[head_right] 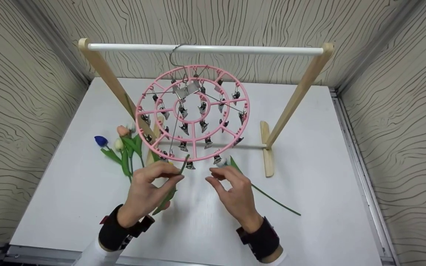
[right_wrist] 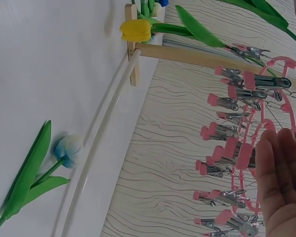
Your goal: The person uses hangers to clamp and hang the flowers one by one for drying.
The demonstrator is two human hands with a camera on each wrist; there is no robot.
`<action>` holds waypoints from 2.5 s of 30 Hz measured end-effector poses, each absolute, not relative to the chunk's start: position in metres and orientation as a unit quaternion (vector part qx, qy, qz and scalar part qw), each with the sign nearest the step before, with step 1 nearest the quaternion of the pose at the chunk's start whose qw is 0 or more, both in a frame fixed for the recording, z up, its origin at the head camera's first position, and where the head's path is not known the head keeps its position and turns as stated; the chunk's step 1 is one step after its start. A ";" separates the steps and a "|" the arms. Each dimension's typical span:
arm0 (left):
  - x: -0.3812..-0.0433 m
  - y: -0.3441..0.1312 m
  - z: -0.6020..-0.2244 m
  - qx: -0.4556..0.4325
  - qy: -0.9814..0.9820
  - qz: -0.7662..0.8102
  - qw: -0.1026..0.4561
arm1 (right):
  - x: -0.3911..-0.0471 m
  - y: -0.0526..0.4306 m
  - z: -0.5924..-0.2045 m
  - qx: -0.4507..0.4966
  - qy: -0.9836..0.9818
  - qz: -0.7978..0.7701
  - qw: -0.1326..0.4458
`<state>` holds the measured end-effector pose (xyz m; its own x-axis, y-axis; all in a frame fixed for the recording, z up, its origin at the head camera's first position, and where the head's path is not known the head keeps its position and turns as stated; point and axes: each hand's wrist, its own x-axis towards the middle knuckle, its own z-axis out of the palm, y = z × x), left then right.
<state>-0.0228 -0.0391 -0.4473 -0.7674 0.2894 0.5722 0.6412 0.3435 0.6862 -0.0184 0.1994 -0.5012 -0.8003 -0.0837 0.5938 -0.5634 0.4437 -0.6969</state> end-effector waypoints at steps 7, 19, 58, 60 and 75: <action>-0.025 -0.046 -0.442 -0.271 -0.763 -0.561 0.171 | -0.026 0.180 -0.499 0.206 -0.811 0.491 0.244; -0.027 -0.048 -0.448 -0.227 -0.737 -0.616 0.164 | -0.038 0.156 -0.500 0.186 -0.827 0.487 0.209; -0.032 -0.040 -0.469 -0.215 -0.727 -0.629 0.172 | -0.035 0.142 -0.501 0.182 -0.740 0.619 0.189; -0.033 -0.039 -0.470 -0.217 -0.726 -0.628 0.177 | -0.035 0.141 -0.501 0.184 -0.734 0.624 0.193; -0.033 -0.032 -0.473 -0.224 -0.712 -0.639 0.188 | -0.038 0.137 -0.503 0.216 -0.700 0.640 0.233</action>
